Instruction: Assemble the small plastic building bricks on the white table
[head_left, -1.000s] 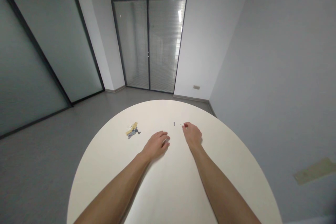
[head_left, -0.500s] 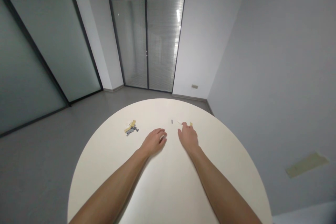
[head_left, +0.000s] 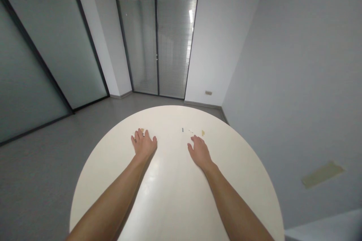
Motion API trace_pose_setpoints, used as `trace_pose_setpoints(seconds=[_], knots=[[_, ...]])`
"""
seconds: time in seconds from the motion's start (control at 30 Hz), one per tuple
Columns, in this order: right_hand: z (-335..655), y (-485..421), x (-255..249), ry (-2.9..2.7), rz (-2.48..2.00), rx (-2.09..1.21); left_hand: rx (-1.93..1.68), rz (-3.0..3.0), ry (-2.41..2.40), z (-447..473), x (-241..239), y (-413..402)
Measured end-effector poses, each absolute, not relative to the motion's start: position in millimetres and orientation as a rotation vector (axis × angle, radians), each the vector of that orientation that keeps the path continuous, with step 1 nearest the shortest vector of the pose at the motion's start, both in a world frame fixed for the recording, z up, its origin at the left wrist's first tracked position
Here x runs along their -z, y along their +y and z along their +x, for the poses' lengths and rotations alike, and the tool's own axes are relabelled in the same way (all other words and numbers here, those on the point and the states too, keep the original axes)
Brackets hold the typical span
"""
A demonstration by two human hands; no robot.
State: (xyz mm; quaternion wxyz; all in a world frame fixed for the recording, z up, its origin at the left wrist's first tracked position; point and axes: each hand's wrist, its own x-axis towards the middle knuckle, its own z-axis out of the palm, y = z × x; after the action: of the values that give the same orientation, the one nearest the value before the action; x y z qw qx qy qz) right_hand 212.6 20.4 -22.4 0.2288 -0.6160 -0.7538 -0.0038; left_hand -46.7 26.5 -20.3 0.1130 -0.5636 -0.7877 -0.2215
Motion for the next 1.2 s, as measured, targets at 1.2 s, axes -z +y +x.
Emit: trace_pose_setpoints(seconds=[1.2], knots=[[216,22,27,-2.093,-1.647,0.062,0.634,-1.962,-2.066,-60,13,32]])
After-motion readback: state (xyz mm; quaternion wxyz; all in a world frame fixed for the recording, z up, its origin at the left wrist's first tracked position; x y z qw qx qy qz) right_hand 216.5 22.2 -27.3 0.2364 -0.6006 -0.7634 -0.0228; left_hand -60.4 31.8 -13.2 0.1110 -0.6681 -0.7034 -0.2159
